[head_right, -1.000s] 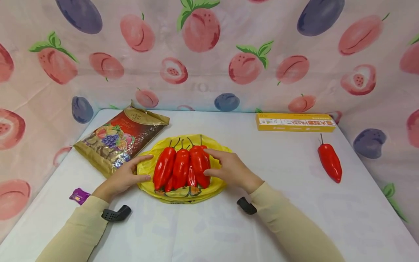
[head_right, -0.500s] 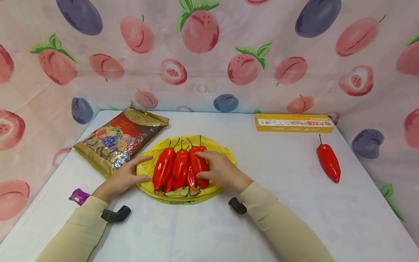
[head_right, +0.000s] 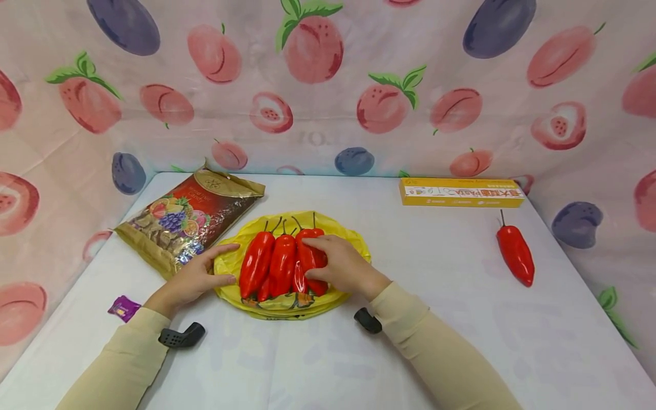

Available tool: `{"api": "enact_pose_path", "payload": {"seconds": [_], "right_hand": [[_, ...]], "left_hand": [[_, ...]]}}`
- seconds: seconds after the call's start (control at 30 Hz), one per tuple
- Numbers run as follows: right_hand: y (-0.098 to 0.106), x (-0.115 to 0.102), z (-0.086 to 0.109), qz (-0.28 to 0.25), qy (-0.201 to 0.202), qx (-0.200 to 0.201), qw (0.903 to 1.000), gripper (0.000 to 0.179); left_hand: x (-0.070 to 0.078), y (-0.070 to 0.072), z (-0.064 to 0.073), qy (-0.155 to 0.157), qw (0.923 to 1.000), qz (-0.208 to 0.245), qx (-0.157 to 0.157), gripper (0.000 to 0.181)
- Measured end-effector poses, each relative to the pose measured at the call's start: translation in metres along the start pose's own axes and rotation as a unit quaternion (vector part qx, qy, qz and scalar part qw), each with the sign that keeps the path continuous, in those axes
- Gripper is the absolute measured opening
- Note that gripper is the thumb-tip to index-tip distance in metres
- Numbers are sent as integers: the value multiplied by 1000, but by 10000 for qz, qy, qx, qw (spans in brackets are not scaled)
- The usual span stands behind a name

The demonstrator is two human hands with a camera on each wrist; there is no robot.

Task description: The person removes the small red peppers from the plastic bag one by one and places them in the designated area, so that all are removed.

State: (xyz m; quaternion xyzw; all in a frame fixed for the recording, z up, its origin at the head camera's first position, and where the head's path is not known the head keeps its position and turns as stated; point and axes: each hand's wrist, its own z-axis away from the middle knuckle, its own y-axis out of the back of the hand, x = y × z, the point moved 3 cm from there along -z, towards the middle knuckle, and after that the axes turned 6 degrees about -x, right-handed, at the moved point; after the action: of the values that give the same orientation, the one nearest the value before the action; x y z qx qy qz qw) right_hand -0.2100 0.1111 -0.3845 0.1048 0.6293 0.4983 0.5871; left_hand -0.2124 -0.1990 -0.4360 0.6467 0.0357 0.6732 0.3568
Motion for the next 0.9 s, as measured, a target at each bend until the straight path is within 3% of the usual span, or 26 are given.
{"api": "enact_pose_path", "payload": {"seconds": [0.5, 0.9], "right_hand": [[-3, -4, -1, -67, -189, 43, 9998, 68], [-4, 1, -2, -183, -33, 195, 9996, 65]], "left_hand": [[0, 1, 1, 64, 9999, -92, -1, 73], [0, 1, 0, 1, 10000, 43, -16, 72]]}}
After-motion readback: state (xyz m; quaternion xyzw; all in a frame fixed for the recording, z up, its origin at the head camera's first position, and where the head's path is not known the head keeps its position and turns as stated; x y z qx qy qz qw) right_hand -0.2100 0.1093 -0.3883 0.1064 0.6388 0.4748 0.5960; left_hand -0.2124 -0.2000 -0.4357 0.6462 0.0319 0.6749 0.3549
